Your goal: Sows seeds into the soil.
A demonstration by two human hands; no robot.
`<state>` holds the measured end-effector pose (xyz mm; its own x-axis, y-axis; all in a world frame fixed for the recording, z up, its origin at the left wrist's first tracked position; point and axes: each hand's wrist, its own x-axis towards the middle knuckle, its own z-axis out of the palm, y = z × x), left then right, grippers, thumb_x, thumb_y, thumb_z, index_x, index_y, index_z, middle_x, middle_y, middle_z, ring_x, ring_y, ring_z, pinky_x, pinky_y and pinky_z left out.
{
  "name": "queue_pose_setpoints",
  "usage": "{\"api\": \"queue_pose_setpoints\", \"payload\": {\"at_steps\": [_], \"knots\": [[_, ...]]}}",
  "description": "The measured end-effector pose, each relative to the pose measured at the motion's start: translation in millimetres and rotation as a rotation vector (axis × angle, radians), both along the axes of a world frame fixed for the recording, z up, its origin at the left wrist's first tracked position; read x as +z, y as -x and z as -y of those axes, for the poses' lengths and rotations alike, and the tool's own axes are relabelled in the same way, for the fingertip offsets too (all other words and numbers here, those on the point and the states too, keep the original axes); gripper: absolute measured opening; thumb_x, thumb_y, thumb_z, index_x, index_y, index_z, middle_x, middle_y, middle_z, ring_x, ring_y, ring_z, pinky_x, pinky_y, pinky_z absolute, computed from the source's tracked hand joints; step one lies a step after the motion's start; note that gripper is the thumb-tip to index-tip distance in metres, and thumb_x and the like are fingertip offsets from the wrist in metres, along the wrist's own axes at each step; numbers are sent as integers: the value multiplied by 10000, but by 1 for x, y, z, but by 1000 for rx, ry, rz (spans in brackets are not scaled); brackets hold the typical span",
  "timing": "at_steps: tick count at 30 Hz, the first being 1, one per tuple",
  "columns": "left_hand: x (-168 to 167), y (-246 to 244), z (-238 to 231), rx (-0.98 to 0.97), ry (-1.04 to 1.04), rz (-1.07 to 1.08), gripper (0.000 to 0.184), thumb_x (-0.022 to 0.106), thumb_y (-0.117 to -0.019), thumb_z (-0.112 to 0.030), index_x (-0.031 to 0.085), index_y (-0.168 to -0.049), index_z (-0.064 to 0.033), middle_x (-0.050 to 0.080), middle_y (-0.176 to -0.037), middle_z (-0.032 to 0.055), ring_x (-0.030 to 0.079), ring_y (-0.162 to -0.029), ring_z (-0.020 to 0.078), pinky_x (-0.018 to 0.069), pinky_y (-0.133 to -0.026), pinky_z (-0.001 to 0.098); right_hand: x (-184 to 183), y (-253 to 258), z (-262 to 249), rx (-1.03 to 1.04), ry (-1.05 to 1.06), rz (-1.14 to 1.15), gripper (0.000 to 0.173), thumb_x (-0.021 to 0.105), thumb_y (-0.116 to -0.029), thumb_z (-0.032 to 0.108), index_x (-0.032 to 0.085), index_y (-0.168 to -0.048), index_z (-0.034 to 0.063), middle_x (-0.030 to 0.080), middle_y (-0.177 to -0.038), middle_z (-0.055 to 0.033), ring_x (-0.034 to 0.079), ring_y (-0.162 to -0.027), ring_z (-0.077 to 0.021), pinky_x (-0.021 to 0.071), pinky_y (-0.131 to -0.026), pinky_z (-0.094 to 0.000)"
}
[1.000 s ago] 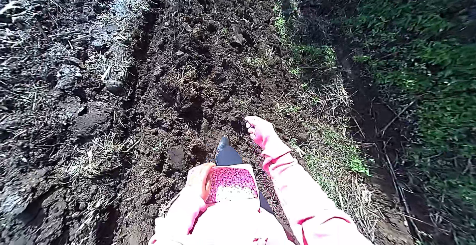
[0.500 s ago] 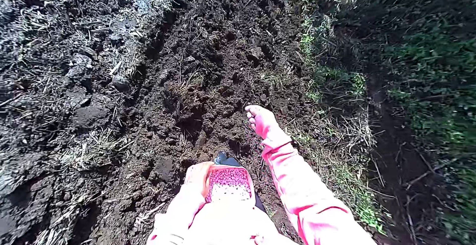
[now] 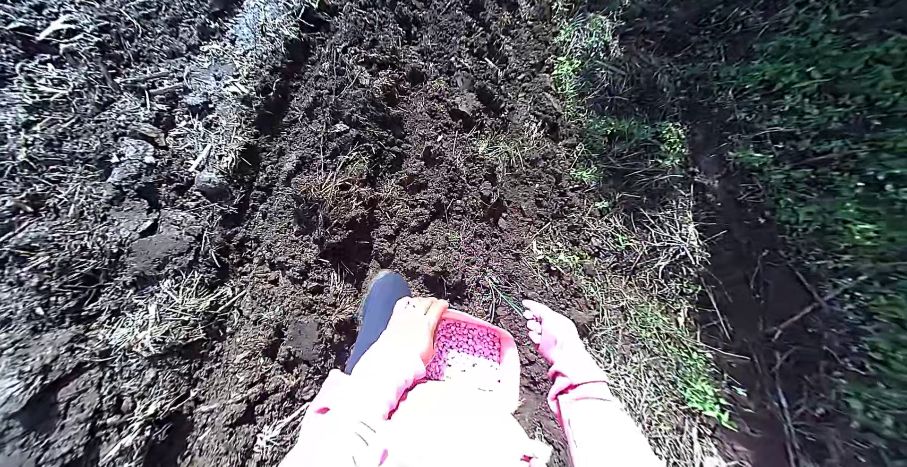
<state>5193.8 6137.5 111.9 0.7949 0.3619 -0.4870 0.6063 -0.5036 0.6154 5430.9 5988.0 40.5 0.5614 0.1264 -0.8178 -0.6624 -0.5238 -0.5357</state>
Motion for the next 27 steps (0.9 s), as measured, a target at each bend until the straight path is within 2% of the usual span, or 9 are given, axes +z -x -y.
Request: {"api": "queue_pose_setpoints", "payload": {"at_steps": [5, 9, 15, 18, 24, 27], "knots": [[-1, -19, 4, -82, -15, 190, 375, 509, -1030, -70, 622, -1386, -38, 630, -1395, 192, 568, -1340, 347, 350, -1167, 515, 10, 0, -19, 50, -57, 15, 250, 380, -1095, 102, 598, -1191, 27, 499, -671, 44, 385, -455, -24, 322, -422, -178], [-8, -27, 1, -96, 40, 264, 370, 534, -1015, -51, 628, -1372, -29, 635, -1384, 196, 576, -1329, 354, 350, -1168, 515, 15, -2, -36, 90, -44, 5, 238, 382, -1101, 107, 589, -1192, 33, 508, -666, 40, 389, -447, -23, 320, -410, -173], [-18, -36, -5, -146, 112, 206, 393, 477, -1046, -63, 582, -1424, -36, 597, -1434, 193, 527, -1380, 348, 299, -1202, 515, 25, -16, -37, 109, -51, 19, 226, 389, -1108, 137, 580, -1183, 43, 497, -657, 45, 375, -434, -20, 318, -397, -171], [-22, -38, -10, -170, 120, 138, 407, 474, -1049, -68, 558, -1446, -43, 576, -1459, 188, 502, -1404, 335, 276, -1215, 508, 24, -20, -17, 61, -32, 32, 230, 388, -1101, 126, 586, -1184, 45, 494, -664, 54, 373, -442, -13, 310, -404, -164], [-20, -33, -31, -162, 36, 84, 418, 465, -1050, -83, 540, -1459, -40, 571, -1457, 200, 511, -1391, 348, 289, -1207, 510, 9, -18, 19, 13, -30, 8, 271, 361, -1096, 93, 588, -1232, 31, 529, -680, 50, 392, -445, -8, 330, -409, -162], [-17, -24, -42, -108, 17, 101, 408, 488, -1044, -90, 558, -1443, -38, 583, -1447, 197, 520, -1386, 344, 298, -1204, 507, 11, -14, -4, 40, -12, 2, 269, 358, -1080, 59, 577, -1234, 25, 493, -678, 51, 371, -446, -16, 313, -411, -168]]}}
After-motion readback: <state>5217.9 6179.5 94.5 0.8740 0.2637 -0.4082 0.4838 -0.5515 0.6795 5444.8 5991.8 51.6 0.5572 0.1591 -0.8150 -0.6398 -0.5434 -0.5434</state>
